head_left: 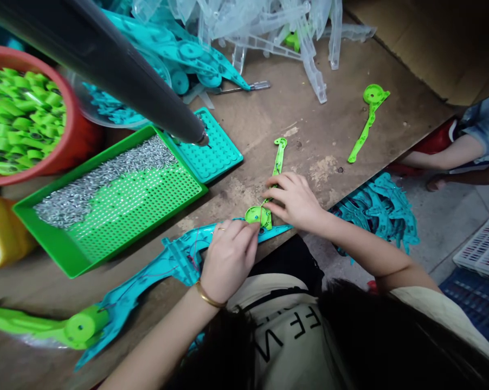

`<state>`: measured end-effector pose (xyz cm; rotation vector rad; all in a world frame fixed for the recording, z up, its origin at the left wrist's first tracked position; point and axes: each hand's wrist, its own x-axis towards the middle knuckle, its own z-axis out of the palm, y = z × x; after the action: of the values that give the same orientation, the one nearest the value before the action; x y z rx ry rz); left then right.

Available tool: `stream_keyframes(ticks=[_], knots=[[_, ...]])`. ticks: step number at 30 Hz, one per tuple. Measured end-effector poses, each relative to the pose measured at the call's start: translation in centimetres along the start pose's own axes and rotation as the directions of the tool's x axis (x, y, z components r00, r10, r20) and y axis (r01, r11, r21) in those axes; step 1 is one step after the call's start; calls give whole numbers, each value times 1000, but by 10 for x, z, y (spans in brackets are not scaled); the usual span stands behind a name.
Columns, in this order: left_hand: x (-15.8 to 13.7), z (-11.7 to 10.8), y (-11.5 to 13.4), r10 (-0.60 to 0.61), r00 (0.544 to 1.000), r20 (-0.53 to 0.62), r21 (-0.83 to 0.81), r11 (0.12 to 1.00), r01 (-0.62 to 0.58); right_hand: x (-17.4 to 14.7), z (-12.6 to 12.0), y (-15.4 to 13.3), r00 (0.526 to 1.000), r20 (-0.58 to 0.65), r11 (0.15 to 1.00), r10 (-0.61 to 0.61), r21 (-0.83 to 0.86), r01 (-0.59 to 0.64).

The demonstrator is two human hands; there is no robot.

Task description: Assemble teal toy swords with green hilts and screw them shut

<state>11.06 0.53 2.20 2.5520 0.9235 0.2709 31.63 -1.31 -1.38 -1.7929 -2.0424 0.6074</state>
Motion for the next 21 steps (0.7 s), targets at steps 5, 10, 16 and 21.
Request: stream_keyframes(ticks=[5, 10, 16, 21], knots=[[-8, 3, -10, -24, 1000, -7, 51, 998, 25, 0, 0, 1, 1000, 8, 1000, 0, -4, 0], [-13, 2, -21, -21, 993, -113, 104, 994, 33, 1, -2, 0, 1000, 22, 999, 10, -47, -9], [-11, 6, -21, -50, 987, -155, 217, 972, 84, 0, -3, -2, 999, 27, 996, 40, -85, -37], [-1, 8, -23, -130, 989, -68, 258, 956, 143, -7, -8, -26, 988, -88, 973, -124, -206, 104]])
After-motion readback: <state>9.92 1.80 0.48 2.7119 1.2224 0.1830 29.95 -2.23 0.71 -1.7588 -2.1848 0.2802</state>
